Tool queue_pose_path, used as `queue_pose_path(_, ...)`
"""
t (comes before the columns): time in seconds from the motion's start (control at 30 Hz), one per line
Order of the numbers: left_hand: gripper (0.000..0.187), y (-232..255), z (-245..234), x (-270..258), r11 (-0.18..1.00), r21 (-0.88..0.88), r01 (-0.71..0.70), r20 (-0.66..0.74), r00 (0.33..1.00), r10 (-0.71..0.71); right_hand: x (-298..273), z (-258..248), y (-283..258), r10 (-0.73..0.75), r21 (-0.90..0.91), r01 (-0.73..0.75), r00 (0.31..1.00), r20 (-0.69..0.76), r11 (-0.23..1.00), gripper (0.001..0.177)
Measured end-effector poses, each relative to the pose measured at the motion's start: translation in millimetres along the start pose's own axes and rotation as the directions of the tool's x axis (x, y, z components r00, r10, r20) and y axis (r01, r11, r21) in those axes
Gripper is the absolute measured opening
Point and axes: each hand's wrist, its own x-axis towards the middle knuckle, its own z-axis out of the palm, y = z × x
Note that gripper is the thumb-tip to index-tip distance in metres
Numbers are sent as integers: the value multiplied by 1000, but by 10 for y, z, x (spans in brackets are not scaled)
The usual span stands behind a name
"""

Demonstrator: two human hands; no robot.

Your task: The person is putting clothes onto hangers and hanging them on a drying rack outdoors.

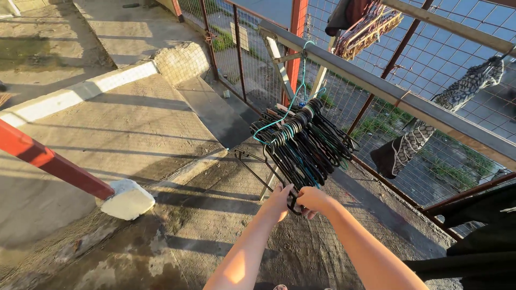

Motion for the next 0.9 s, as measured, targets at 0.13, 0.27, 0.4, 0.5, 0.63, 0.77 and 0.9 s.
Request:
queue_pose_path(0.13, 65, 666, -625, 15, 959, 88, 269, 108, 955, -278, 150, -157, 64, -29, -12, 28, 988, -150, 1000, 26)
queue_pose_path(0.27, 27, 1197, -864, 363, 929, 213, 303, 148, 930, -338, 239, -656, 74, -95, 127, 140, 946, -310, 982, 26)
queue_pose_path(0.4, 33, 1739, -898, 903, 984, 114, 135, 80, 986, -144, -168, -1361, 18, -53, 312, 210, 894, -444, 927, 28)
queue_pose_path(0.5, 37, 2126, -771, 1362, 999, -8, -51, -6, 999, 51, -459, -2017, 130, -20, 320, 345, 707, -707, 882, 26)
queue_pose_path(0.63, 34, 2475, -278, 2113, 960, -40, -278, -120, 955, 272, -359, -3033, 808, -200, -120, 297, 258, -945, 947, 18)
queue_pose_path(0.77, 31, 2882, 475, 2963, 935, -70, -349, -184, 925, 332, -758, -3706, 801, -40, -65, 412, -69, -997, 909, 32)
queue_pose_path(0.9, 40, 3659, 475, 3261, 951, -170, -258, -150, 961, 234, -642, -4193, 1046, 7, -2, 268, -33, -999, 963, 41)
